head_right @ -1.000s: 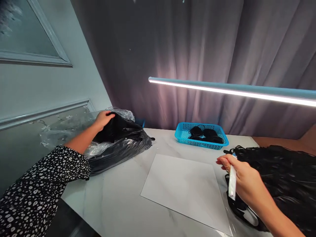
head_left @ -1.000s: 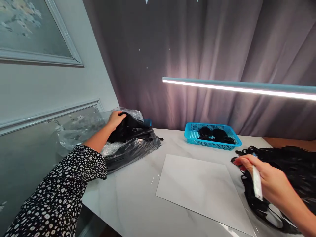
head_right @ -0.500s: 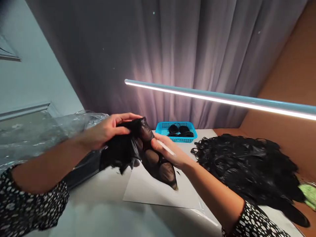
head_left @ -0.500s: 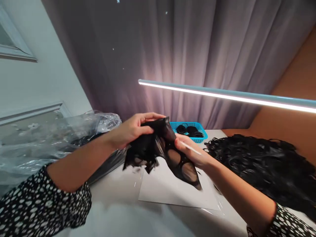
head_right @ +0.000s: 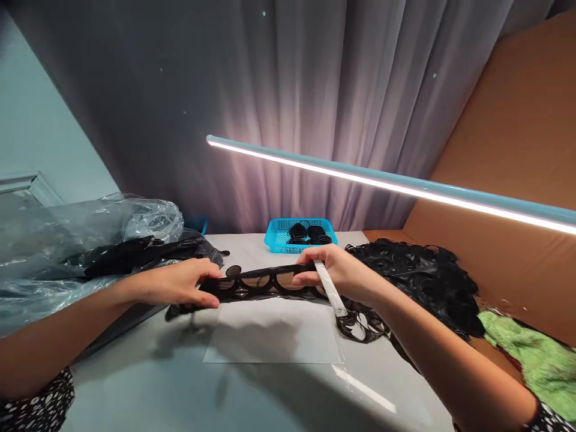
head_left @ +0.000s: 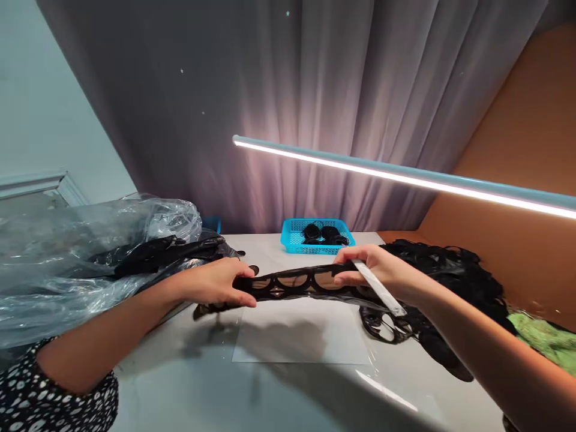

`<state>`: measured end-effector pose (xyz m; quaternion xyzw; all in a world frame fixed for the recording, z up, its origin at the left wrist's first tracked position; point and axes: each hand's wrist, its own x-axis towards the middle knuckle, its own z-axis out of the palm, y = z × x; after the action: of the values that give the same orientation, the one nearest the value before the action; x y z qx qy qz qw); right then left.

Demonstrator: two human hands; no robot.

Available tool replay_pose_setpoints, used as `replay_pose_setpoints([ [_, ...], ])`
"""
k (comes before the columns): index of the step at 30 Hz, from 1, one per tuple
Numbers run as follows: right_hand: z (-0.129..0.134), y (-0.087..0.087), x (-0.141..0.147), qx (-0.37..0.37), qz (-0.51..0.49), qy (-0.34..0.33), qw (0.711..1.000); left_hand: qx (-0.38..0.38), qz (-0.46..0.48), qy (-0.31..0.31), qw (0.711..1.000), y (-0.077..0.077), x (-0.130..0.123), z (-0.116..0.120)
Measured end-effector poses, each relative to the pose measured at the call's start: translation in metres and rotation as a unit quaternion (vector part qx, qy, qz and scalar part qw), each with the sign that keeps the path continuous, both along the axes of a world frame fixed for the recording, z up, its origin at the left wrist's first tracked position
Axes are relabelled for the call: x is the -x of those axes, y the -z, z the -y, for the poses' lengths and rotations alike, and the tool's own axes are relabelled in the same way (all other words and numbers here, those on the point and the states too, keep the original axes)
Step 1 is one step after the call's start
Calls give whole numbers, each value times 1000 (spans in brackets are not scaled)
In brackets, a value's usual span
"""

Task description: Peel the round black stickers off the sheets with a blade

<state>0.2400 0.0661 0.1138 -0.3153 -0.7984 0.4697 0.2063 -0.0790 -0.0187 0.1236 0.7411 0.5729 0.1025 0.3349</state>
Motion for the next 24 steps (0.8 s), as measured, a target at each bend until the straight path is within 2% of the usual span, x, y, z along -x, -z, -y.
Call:
replay_pose_setpoints([
  [2, -11, -6, -2, 2, 8, 1, 1000, -22, -18, 21, 999, 4, 9, -6],
  [5, -37, -2, 1, 10, 27, 30, 999, -32, -17, 39, 999, 13, 25, -24],
  [8, -65, 9, 6, 17, 33, 89, 995, -71, -19, -5, 997, 25, 40, -48],
  [10, -78, 10, 8, -13, 21, 130, 991, -102, -7, -39, 994, 28, 47, -62],
  [14, -80, -1, 3, -92, -24, 173, 980, -182, 38, -90, 978, 15, 52, -68],
  [17, -64, 3, -6, -123, -13, 141, 982, -271, 30, -70, 960, 10, 48, -52],
  [18, -56, 12, -10, -133, 2, 119, 984, -283, 17, -48, 958, 16, 46, -43],
  [20, -35, 38, -19, -146, 46, 63, 986, -267, -9, -8, 964, 39, 42, -21],
  [22, -10, 72, -31, -136, 92, 0, 986, -234, -35, 23, 971, 73, 38, 8],
  [24, 13, 101, -47, -93, 131, -58, 985, -206, -81, 55, 974, 106, 31, 37],
])
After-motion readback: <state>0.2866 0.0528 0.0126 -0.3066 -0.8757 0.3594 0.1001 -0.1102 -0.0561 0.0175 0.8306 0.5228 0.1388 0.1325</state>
